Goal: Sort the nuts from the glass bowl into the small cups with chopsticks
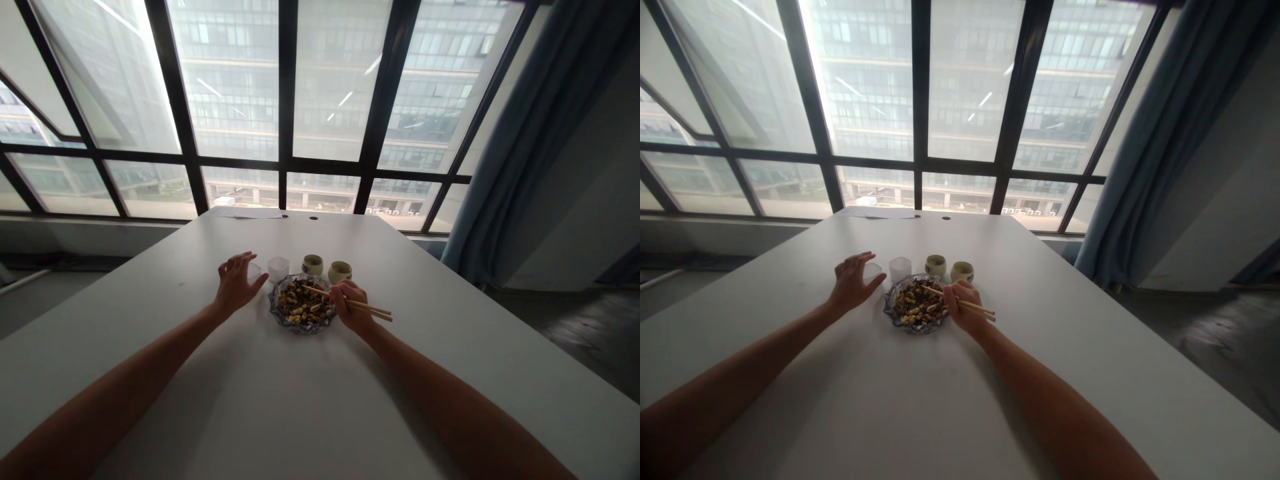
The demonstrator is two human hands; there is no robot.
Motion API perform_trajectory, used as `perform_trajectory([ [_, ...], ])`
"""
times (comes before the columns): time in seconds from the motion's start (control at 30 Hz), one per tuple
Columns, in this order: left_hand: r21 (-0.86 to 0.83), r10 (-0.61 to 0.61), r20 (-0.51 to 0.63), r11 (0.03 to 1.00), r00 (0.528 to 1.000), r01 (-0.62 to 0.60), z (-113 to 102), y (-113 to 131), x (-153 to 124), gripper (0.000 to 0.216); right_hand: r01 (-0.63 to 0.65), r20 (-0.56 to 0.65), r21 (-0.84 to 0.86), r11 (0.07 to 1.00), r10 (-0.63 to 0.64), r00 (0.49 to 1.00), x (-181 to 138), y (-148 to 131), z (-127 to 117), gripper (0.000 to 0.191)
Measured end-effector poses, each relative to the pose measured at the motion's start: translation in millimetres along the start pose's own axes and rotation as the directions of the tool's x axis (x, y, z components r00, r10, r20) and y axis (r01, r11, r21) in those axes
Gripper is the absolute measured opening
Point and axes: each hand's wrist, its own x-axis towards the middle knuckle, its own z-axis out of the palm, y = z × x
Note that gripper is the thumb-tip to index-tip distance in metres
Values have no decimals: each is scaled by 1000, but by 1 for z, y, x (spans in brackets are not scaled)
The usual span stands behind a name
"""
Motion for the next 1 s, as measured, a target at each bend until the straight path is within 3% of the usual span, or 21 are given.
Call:
perform_trajectory([
  [0.17,40,-47,182,998,982,41,8,10,26,56,153,83,-90,984,-146,986,2,-5,-3,44],
  [0.47,159,-210,441,975,872,154,34,31,71,74,217,77,-133,967,-209,975,1,-1,-1,42],
  [0.57,121,-158,423,986,892,118,36,33,73,71,193,55,-137,972,-188,981,1,1,0,42],
  [0.67,88,59,311,992,949,-90,32,33,70,67,209,56,-149,966,-203,978,2,0,-1,39],
  [0.77,69,200,261,972,944,-225,25,32,67,67,251,73,-161,955,-242,968,3,-1,-2,34],
  [0.9,66,190,251,975,949,-213,23,30,64,67,254,64,-151,956,-247,967,4,-2,-2,35],
  [1.0,68,26,300,996,953,-49,27,25,69,71,183,7,-104,978,-183,983,3,0,-1,38],
])
